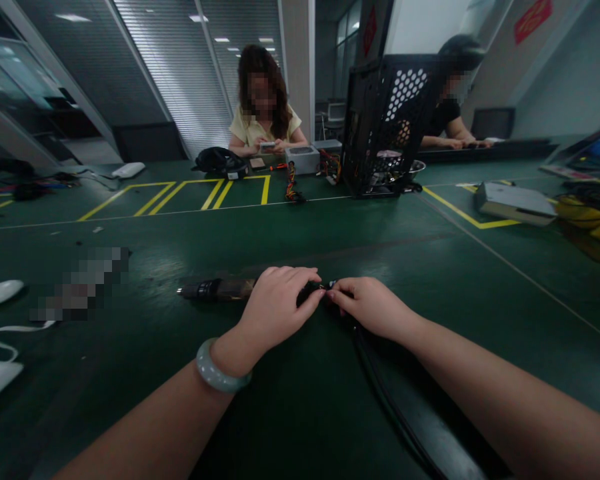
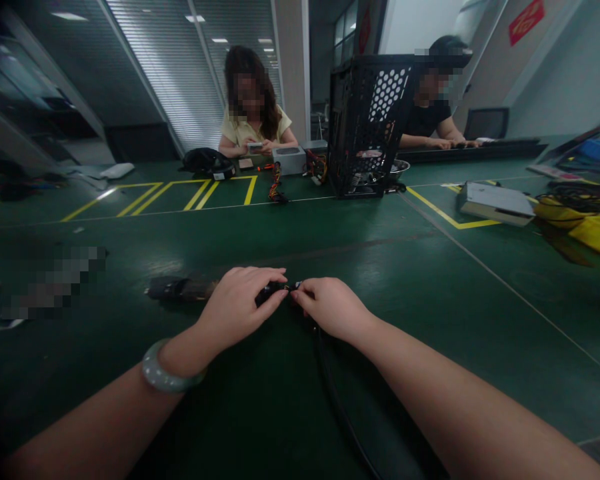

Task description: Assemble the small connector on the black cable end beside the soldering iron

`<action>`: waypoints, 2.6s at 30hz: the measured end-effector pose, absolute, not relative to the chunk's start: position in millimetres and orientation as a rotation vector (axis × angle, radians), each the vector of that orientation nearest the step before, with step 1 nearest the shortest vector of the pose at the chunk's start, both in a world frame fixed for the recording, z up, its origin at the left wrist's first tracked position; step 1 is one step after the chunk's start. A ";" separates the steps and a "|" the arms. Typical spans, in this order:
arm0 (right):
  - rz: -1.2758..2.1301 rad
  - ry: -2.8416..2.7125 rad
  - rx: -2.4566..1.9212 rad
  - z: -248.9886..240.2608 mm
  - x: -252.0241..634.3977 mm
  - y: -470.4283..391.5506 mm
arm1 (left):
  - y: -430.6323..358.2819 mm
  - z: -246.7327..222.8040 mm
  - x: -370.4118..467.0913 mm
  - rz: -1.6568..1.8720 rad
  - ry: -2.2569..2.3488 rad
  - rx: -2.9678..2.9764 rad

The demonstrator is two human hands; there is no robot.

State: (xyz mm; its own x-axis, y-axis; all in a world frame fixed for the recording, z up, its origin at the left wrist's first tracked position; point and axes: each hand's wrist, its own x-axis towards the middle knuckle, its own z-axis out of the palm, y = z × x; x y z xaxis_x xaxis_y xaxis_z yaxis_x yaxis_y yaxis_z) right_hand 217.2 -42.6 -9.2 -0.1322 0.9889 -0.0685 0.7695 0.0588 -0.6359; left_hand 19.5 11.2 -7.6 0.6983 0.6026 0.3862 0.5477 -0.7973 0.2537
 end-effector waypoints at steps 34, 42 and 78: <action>0.845 -1.923 -1.775 -5.6 216.8 -43.6 | 9.6 -6.2 20.8 0.697 0.994 2.752; 0.793 -1.954 -1.761 -4.5 216.9 -43.4 | 9.4 -6.4 20.7 0.707 0.997 2.763; 0.813 -1.951 -1.768 -4.9 216.6 -43.2 | 9.8 -7.6 19.9 0.709 0.949 2.771</action>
State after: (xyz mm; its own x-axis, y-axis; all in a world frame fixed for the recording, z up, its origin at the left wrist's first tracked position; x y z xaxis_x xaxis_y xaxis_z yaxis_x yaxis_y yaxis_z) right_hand 216.6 -43.2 -4.9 -0.1335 0.9862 -0.0980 0.7639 0.0394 -0.6441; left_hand 19.9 9.8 -7.6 0.6922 0.6068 0.3908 0.5468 -0.7943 0.2647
